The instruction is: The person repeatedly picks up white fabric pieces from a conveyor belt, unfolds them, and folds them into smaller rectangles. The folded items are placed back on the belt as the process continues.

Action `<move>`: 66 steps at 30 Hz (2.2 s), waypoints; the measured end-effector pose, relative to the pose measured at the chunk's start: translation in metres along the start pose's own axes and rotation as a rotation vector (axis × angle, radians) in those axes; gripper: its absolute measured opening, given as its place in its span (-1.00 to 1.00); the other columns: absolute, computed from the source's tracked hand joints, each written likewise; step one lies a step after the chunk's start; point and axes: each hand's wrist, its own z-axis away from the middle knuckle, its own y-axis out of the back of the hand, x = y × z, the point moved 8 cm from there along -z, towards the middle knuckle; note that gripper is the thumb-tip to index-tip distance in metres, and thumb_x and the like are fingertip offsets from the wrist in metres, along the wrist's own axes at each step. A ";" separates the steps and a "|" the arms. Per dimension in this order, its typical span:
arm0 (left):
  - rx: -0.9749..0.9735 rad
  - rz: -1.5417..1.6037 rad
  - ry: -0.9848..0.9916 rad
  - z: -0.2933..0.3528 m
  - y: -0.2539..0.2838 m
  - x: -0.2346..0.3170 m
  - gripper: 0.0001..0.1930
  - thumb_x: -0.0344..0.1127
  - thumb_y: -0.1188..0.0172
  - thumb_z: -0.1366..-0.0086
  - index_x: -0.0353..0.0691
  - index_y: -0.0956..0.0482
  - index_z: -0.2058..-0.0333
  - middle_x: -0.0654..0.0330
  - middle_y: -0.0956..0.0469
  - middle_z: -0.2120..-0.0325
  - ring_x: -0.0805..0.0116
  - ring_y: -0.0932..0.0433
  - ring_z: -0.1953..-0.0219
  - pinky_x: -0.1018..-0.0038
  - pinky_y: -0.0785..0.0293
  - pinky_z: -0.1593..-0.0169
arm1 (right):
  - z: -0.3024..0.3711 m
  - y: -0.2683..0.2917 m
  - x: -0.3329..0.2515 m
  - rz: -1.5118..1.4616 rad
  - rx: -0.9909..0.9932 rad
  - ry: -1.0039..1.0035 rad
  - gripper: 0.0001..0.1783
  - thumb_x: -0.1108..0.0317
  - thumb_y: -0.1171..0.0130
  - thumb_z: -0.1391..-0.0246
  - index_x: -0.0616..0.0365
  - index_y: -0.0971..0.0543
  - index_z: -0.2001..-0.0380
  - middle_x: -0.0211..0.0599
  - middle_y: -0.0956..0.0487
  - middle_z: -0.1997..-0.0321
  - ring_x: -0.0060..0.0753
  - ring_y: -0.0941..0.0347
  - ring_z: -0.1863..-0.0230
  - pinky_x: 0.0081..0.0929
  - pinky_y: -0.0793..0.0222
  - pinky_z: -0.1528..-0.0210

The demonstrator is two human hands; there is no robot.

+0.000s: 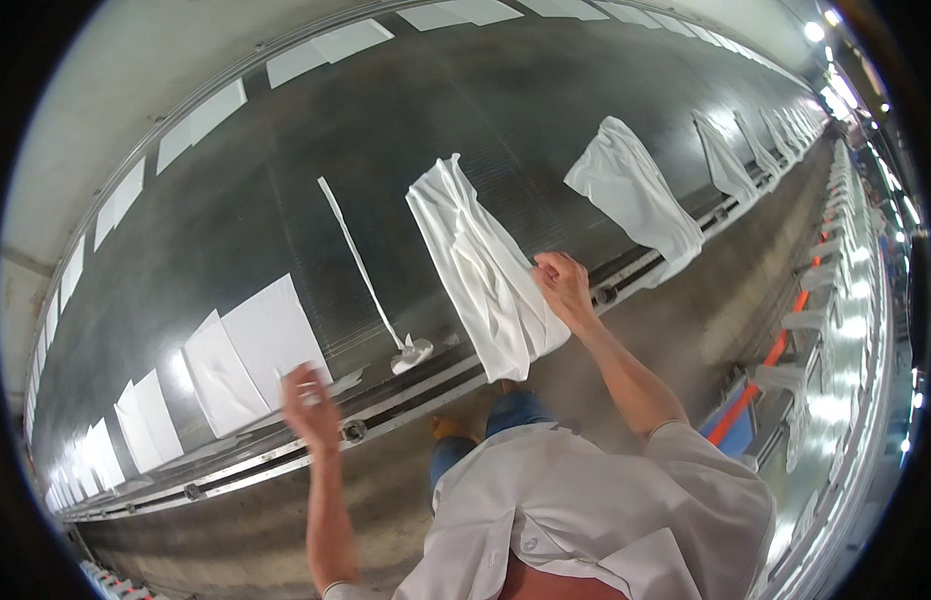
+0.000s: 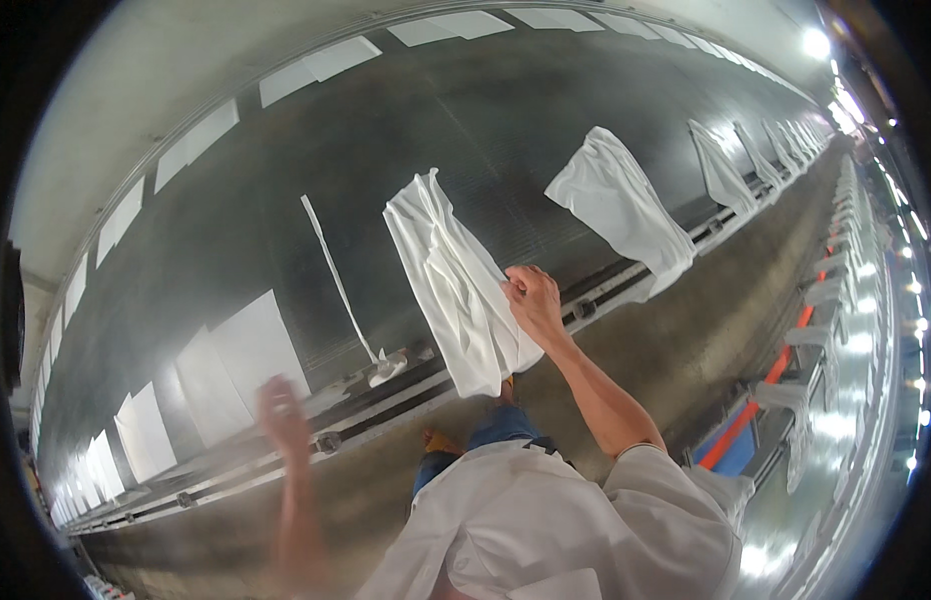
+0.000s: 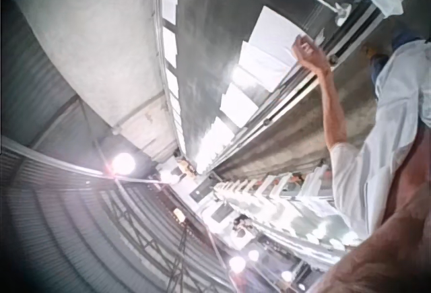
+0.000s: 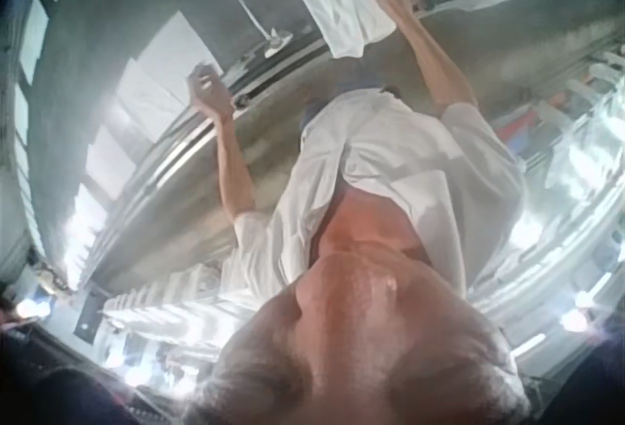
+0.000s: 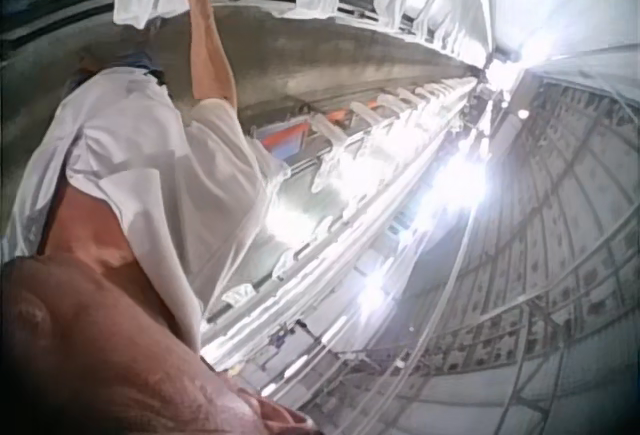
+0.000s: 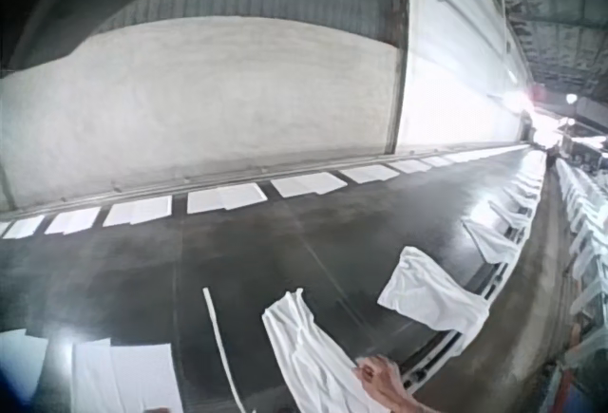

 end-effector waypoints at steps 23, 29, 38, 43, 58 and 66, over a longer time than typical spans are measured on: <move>0.165 0.806 0.824 0.017 -0.224 0.058 -0.92 -0.35 -0.07 -0.43 -0.18 -0.46 0.28 0.39 -0.39 0.54 0.62 -0.29 0.58 0.57 -0.28 0.52 | -0.076 -0.041 0.038 0.052 -0.160 -0.040 -0.79 0.35 -0.27 -0.09 0.27 -0.55 0.31 0.07 -0.59 0.18 0.18 -0.52 0.10 0.07 -0.40 0.00; 0.170 0.887 0.863 0.016 -0.199 0.021 -0.84 -0.38 -0.03 -0.44 -0.22 -0.44 0.38 0.32 -0.42 0.50 0.57 -0.38 0.48 0.51 -0.40 0.39 | -0.005 -0.027 0.044 0.117 -0.503 -0.230 -0.67 0.20 -0.33 -0.09 0.32 -0.62 0.32 0.05 -0.64 0.28 0.12 -0.59 0.24 -0.06 -0.46 0.17; 0.153 0.852 0.853 0.030 -0.159 0.010 -0.75 -0.38 -0.05 -0.45 -0.17 -0.43 0.49 0.44 -0.36 0.62 0.64 -0.30 0.58 0.57 -0.25 0.53 | 0.032 0.090 0.057 -0.754 -0.265 -0.502 -0.86 0.32 -0.24 -0.11 0.14 -0.57 0.45 -0.59 -0.42 0.54 -0.69 -0.29 0.49 -0.61 -0.12 0.46; 0.077 0.770 0.796 0.034 -0.134 -0.004 -0.79 -0.33 -0.09 -0.48 -0.17 -0.45 0.42 0.45 -0.35 0.60 0.66 -0.26 0.58 0.61 -0.21 0.52 | 0.053 0.087 0.072 -0.626 -0.250 -0.670 -0.57 0.29 -0.39 -0.02 0.28 -0.58 0.08 -0.43 -0.56 0.37 -0.64 -0.40 0.38 -0.59 -0.26 0.38; 0.058 0.580 0.743 -0.031 -0.111 0.036 -0.82 -0.23 -0.12 -0.51 -0.05 -0.48 0.35 0.53 -0.33 0.56 0.72 -0.19 0.57 0.65 -0.13 0.51 | -0.058 0.057 0.070 -1.339 -0.331 -0.503 -0.95 0.45 -0.26 -0.21 0.10 -0.61 0.25 -0.46 -0.66 0.24 -0.60 -0.56 0.19 -0.53 -0.49 0.09; -0.062 0.510 0.666 -0.061 -0.159 -0.001 -0.87 -0.25 -0.15 -0.46 -0.15 -0.52 0.25 0.41 -0.50 0.45 0.60 -0.41 0.46 0.59 -0.38 0.35 | -0.073 0.064 0.109 -1.427 -0.319 -0.567 -0.79 0.47 -0.24 -0.22 0.12 -0.53 0.09 -0.38 -0.63 0.11 -0.53 -0.57 0.09 -0.45 -0.49 -0.05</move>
